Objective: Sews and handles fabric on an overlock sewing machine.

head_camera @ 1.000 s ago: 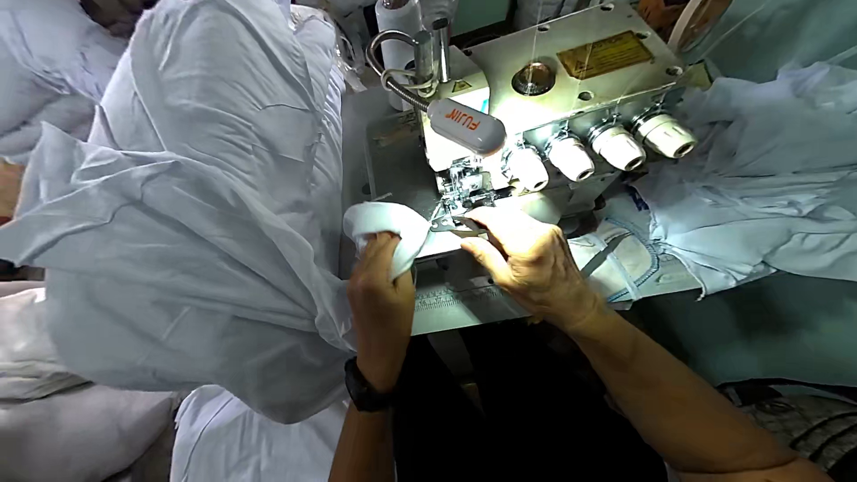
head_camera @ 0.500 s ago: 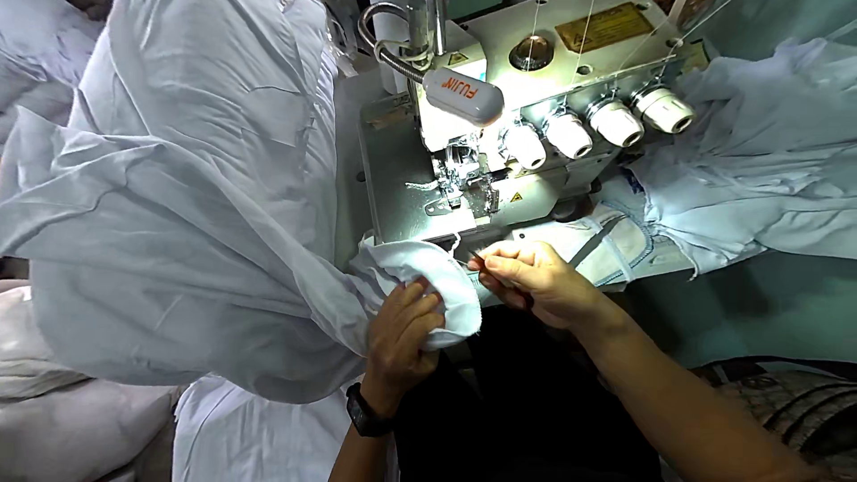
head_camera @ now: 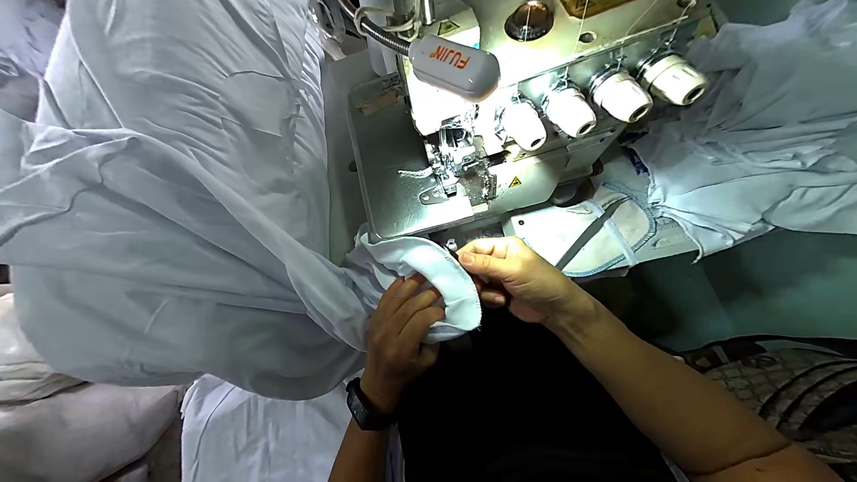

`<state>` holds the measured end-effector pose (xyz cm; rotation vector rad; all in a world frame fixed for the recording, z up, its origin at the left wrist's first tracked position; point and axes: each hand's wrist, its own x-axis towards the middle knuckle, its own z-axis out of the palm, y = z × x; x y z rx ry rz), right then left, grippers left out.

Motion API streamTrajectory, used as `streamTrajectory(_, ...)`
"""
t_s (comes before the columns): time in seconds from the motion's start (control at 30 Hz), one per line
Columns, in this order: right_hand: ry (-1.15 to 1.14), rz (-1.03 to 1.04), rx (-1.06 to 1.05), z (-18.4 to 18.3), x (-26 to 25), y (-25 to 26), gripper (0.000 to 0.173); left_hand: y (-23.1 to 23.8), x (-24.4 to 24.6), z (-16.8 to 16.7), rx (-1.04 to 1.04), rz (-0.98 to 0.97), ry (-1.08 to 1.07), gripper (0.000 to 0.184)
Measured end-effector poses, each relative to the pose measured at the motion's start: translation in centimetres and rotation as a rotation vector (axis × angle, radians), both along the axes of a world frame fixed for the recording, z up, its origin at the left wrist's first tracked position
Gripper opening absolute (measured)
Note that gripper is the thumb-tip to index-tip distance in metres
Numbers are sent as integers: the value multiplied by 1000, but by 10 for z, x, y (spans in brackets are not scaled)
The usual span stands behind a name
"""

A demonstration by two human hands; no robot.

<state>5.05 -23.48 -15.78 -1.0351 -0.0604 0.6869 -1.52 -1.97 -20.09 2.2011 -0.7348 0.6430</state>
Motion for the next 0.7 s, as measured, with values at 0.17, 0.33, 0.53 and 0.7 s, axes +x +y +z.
streamTrajectory(0.17,-44,-258,-27,7,0,-2,30,-14,-7,24,-521,28,376,17)
streamTrajectory(0.33,-123,-498,-70,1,1,-2,22,-11,9,49,-1126,265,950,23)
streamTrajectory(0.53,-96,-524,-106,-4,-8,7,10,-8,18,49,-1251,321,1048,30)
streamTrajectory(0.7,-116,-520,-154,-6,-14,9,14,-8,20,48,-1285,326,1032,31)
